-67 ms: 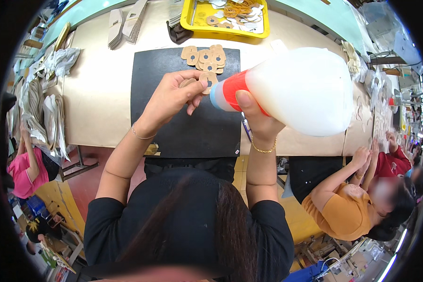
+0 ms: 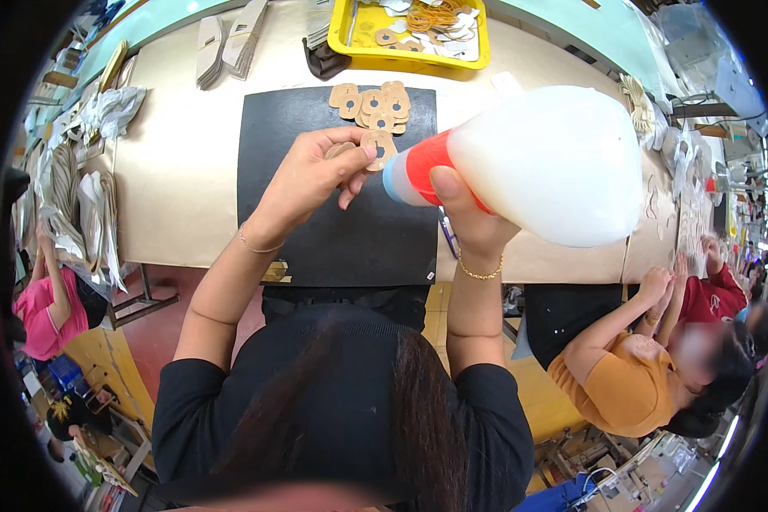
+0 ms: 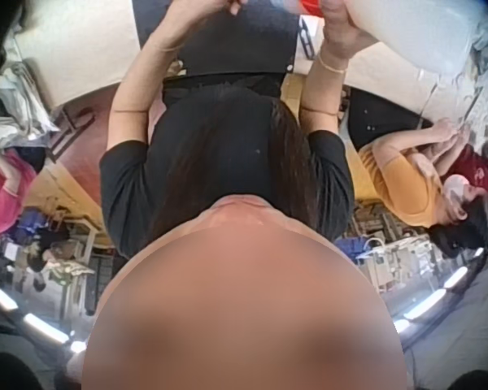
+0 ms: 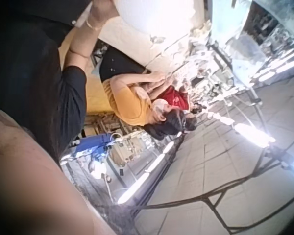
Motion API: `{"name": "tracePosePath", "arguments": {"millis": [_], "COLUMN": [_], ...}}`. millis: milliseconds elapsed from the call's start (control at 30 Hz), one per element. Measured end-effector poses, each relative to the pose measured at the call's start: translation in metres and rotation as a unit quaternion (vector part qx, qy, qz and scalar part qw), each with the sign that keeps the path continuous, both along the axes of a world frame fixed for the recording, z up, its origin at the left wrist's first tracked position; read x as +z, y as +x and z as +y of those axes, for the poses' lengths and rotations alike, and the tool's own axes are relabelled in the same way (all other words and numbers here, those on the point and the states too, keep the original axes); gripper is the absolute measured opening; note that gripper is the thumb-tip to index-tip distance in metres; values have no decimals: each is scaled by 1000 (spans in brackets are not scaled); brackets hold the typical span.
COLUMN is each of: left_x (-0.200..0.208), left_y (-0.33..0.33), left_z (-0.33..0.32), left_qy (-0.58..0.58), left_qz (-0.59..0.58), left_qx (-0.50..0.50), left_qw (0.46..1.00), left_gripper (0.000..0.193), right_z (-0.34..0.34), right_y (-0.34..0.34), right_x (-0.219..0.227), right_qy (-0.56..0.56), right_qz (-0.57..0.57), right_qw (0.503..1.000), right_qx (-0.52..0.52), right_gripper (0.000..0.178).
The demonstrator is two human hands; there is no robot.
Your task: The person marks small cardboard pieces with a pen, then applies glue from a squeeze bottle to the pieces and assembles them on a black mat. The person handles the pieces one at a time and places them in a tray.
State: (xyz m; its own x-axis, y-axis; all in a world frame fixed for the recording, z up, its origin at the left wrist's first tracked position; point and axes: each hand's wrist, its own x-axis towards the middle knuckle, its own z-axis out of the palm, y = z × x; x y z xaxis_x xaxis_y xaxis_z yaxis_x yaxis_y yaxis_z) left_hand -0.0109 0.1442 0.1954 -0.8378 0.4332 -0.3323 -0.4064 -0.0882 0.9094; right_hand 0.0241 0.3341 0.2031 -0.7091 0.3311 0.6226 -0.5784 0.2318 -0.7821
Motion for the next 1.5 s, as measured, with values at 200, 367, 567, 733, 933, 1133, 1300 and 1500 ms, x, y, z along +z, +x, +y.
{"name": "tracePosePath", "arguments": {"millis": [200,367,567,733,933,1133,1300,1500], "left_x": [-26,-61,-69,-51,-25,-5,0,2], "left_y": [-12,-74,-86,-65,-29,-10,-6,-3], "left_z": [-12,-33,-46,-65,-51,-31,-22,-18], "left_qy": [-31,-129,-216,236,135,62,45,51], "left_qz": [-4,26,93,-136,-35,7,-2,5], "left_qx": [19,66,164,107,56,63,61,55], "left_qw": [999,989,958,956,989,996,997,997], "left_gripper": [20,27,46,38,39,28,26,26], "right_z": [13,8,12,10,-2,-13,-23,-28], "right_y": [5,2,0,-2,-11,-19,-20,-17], "right_x": [-1,-2,-1,0,2,8,11,6], "right_qy": [-29,-45,-6,-23,-35,-54,-13,53], "right_qz": [-36,-45,-28,-48,-23,21,57,46], "right_qw": [999,998,1000,999,999,998,998,997], "right_qx": [-1,-1,-8,-6,-18,-10,7,-10], "right_gripper": [55,56,56,56,57,52,50,64]}}
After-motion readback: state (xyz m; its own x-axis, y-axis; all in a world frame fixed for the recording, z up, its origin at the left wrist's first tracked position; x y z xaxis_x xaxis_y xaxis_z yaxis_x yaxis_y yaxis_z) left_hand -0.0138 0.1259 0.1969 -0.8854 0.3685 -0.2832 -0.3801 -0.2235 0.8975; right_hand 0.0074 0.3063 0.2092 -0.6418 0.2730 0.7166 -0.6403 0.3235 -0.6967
